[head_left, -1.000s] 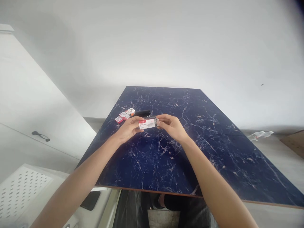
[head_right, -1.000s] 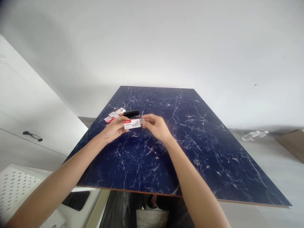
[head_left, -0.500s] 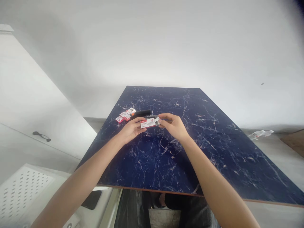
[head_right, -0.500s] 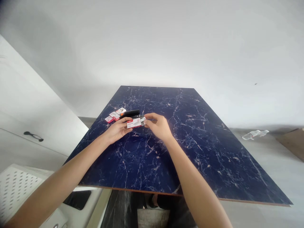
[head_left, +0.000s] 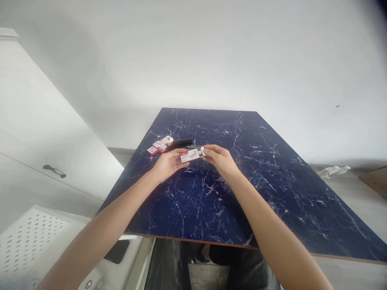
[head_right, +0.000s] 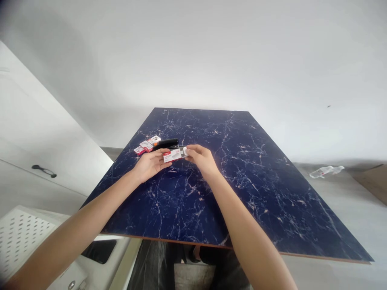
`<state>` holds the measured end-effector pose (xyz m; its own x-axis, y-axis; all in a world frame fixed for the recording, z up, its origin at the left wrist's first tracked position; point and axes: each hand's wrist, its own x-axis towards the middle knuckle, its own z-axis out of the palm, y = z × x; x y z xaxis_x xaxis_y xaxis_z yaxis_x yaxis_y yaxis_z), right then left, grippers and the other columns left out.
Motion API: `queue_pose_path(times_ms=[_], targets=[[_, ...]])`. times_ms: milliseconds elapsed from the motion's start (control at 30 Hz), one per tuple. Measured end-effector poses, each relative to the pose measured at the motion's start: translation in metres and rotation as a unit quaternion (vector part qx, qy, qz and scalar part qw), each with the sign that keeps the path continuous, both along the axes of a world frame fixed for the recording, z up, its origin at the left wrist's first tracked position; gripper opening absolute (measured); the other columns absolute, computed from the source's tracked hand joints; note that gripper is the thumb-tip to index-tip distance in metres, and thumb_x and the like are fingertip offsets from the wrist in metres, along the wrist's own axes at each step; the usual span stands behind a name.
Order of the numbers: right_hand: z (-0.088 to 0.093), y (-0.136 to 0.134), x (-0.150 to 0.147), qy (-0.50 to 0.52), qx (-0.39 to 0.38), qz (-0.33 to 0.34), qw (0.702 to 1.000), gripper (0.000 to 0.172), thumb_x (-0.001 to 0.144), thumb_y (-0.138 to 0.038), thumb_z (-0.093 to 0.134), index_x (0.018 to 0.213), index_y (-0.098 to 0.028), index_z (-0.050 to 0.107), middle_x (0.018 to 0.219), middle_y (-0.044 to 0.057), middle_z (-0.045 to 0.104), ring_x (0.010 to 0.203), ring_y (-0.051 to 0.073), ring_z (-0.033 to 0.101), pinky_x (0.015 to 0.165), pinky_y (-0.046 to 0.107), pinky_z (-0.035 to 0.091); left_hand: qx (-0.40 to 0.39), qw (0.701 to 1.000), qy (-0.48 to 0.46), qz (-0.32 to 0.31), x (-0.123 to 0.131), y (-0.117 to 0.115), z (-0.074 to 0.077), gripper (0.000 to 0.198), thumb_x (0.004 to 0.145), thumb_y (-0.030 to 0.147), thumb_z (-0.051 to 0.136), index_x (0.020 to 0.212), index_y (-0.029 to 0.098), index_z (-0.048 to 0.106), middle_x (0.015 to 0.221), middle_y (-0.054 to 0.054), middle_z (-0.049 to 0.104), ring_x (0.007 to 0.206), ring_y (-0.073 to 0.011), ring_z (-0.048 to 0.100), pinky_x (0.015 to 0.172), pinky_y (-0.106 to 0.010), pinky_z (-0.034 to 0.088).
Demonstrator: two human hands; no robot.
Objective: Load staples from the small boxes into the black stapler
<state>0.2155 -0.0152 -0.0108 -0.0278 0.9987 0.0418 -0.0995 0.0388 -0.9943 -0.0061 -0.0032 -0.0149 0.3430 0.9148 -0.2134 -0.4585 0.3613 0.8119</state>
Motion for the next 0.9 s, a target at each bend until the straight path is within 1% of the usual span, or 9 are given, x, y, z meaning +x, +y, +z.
queue_pose_path(times_ms=[67,100,200,300,433,600,767,900], targets=[[-0.003,0.001,-0.002,-0.022,0.01,-0.003,1.0,0.021,0.078,-0.037,0.076,0.093,-0.022,0.071,0.098,0.007,0.076,0.089,0.022,0.072,0.091,0.041,0.06,0.018,1.0,0.018,-0.003,0.001,-0.001,0.001,0.016,0.088,0.021,0.067,0.099,0.011,0.072,0.112,-0.017,0.073,0.1,-0.0257,0.072,0.083,-0.035,0.063],[-0.004,0.001,-0.004,-0.035,0.018,-0.005,0.999,0.021,0.078,-0.037,0.076,0.093,-0.022,0.071,0.097,0.007,0.076,0.088,0.022,0.072,0.089,0.041,0.061,0.035,0.999,0.034,-0.004,0.001,-0.001,0.0,0.016,0.086,0.021,0.07,0.099,0.012,0.072,0.112,-0.016,0.073,0.099,-0.0246,0.072,0.082,-0.034,0.063],[-0.004,0.0,-0.007,-0.031,0.027,-0.01,0.999,0.024,0.078,-0.038,0.075,0.095,-0.023,0.07,0.096,0.006,0.075,0.087,0.022,0.072,0.088,0.041,0.061,0.074,0.995,0.067,-0.007,0.001,-0.001,-0.004,0.021,0.078,0.012,0.077,0.097,0.015,0.069,0.108,-0.011,0.072,0.095,-0.0201,0.071,0.08,-0.03,0.063],[-0.002,-0.003,-0.008,-0.004,0.013,-0.007,1.0,0.028,0.078,-0.038,0.074,0.1,-0.023,0.069,0.096,0.006,0.075,0.089,0.021,0.072,0.089,0.04,0.06,0.072,0.995,0.06,-0.015,0.001,0.0,-0.008,0.021,0.078,0.011,0.078,0.096,0.015,0.068,0.108,-0.01,0.071,0.094,-0.0192,0.071,0.08,-0.029,0.063],[0.001,-0.005,-0.009,0.01,0.008,0.017,1.0,0.026,0.08,-0.039,0.073,0.1,-0.022,0.069,0.099,0.006,0.075,0.092,0.021,0.071,0.09,0.038,0.06,0.069,0.996,0.058,-0.018,0.0,0.0,-0.007,0.021,0.078,0.011,0.077,0.097,0.016,0.068,0.108,-0.009,0.07,0.095,-0.0196,0.071,0.079,-0.029,0.064],[0.001,-0.006,-0.011,0.025,0.003,0.029,0.999,0.035,0.078,-0.04,0.077,0.108,-0.023,0.067,0.102,0.006,0.075,0.092,0.021,0.072,0.09,0.04,0.06,0.074,0.995,0.057,-0.021,0.001,0.0,-0.006,0.023,0.08,0.012,0.077,0.101,0.016,0.069,0.111,-0.01,0.07,0.1,-0.0208,0.07,0.082,-0.031,0.063],[-0.005,-0.004,-0.013,-0.015,0.024,0.015,0.999,0.033,0.073,-0.041,0.082,0.097,-0.023,0.067,0.099,0.006,0.075,0.092,0.023,0.072,0.087,0.041,0.061,0.083,0.994,0.069,-0.023,0.001,-0.002,-0.005,0.024,0.079,0.012,0.077,0.101,0.016,0.069,0.114,-0.01,0.07,0.102,-0.0213,0.07,0.084,-0.033,0.063],[-0.009,-0.003,-0.015,0.0,0.017,0.018,1.0,0.033,0.071,-0.043,0.084,0.088,-0.023,0.065,0.094,0.006,0.076,0.089,0.023,0.073,0.089,0.041,0.061,0.089,0.993,0.072,-0.024,0.001,-0.003,-0.004,0.023,0.078,0.012,0.078,0.099,0.016,0.07,0.113,-0.009,0.071,0.103,-0.0214,0.069,0.086,-0.034,0.062]])
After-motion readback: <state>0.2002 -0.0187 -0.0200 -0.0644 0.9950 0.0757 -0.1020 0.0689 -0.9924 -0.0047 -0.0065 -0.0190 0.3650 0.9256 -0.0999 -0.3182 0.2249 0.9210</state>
